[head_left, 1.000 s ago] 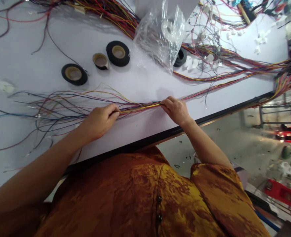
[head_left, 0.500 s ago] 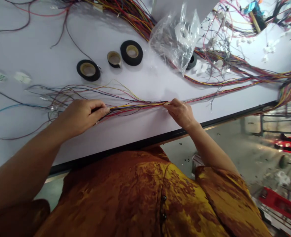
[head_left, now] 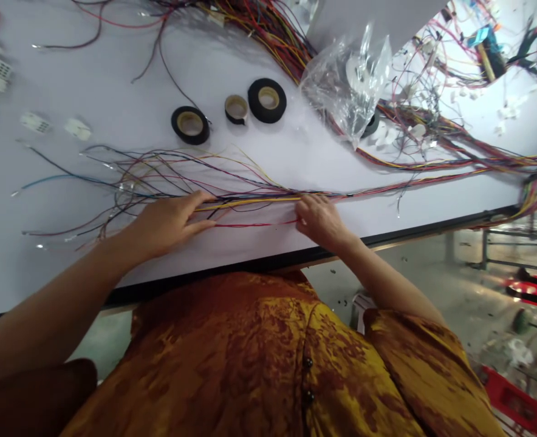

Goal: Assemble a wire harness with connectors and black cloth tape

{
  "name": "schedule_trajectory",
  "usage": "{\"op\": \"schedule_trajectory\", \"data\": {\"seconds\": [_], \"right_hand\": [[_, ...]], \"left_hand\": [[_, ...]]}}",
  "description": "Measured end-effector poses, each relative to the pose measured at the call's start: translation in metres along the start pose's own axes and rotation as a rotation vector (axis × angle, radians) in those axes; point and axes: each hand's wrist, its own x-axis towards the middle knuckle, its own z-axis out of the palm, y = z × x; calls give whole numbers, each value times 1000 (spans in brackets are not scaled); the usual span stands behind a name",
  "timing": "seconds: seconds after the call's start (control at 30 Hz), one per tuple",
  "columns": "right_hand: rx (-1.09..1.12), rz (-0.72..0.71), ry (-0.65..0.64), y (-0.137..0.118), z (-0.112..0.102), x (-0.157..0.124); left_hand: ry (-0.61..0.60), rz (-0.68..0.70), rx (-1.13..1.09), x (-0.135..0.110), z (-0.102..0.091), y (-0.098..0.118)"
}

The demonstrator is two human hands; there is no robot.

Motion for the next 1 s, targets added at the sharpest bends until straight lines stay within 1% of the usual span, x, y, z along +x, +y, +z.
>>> {"op": "schedule_trajectory", "data": {"seconds": [0.07,0.1,0.13,0.17,0.2,0.27,0.3,0.33,0.37,0.43,0.47,0.53,0.6,0.63,0.7,0.77,0.83,0.87,0.93,1.0], "right_hand": [[138,-120,-12,-27,-1,-2],[232,-184,2,-37,-4,-4],[337,-221,48,-43,-7,-6],[444,-208,133,-45,-12,-9],[544,-138,257,-41,-17,-11],[704,115,534,-21,-23,-15],[764,248,639,-7,-24,-15],[822,341,687,8,-22,-15],[883,395,683,22,-18,-15],[971,443,587,46,-5,-16],[973,470,549,54,2,-18],[877,516,541,62,16,-24],[741,516,575,63,24,-31],[691,498,572,63,27,-34],[647,454,524,62,29,-39],[643,419,468,62,28,-41],[648,386,424,63,26,-41],[653,370,404,64,25,-41],[659,336,372,65,23,-39],[657,302,351,64,23,-36]], "left_hand": [[43,29,58,-3,8,-2],[56,22,88,-5,11,-2],[56,4,114,-8,14,-3],[44,-19,132,-11,15,-3],[28,-43,145,-15,16,-4],[9,-102,161,-22,16,-7],[16,-138,162,-25,16,-8],[26,-170,162,-28,16,-10],[42,-203,164,-31,15,-12],[80,-271,168,-36,14,-14],[97,-303,173,-38,13,-14],[121,-354,173,-44,12,-12],[137,-356,160,-52,12,-8],[145,-337,166,-56,13,-7],[137,-271,211,-66,16,-5],[95,-166,262,-77,18,-6],[69,-49,259,-84,16,-5],[87,3,241,-85,14,-2],[181,101,174,-78,6,9],[279,207,83,-57,-2,27]]}}
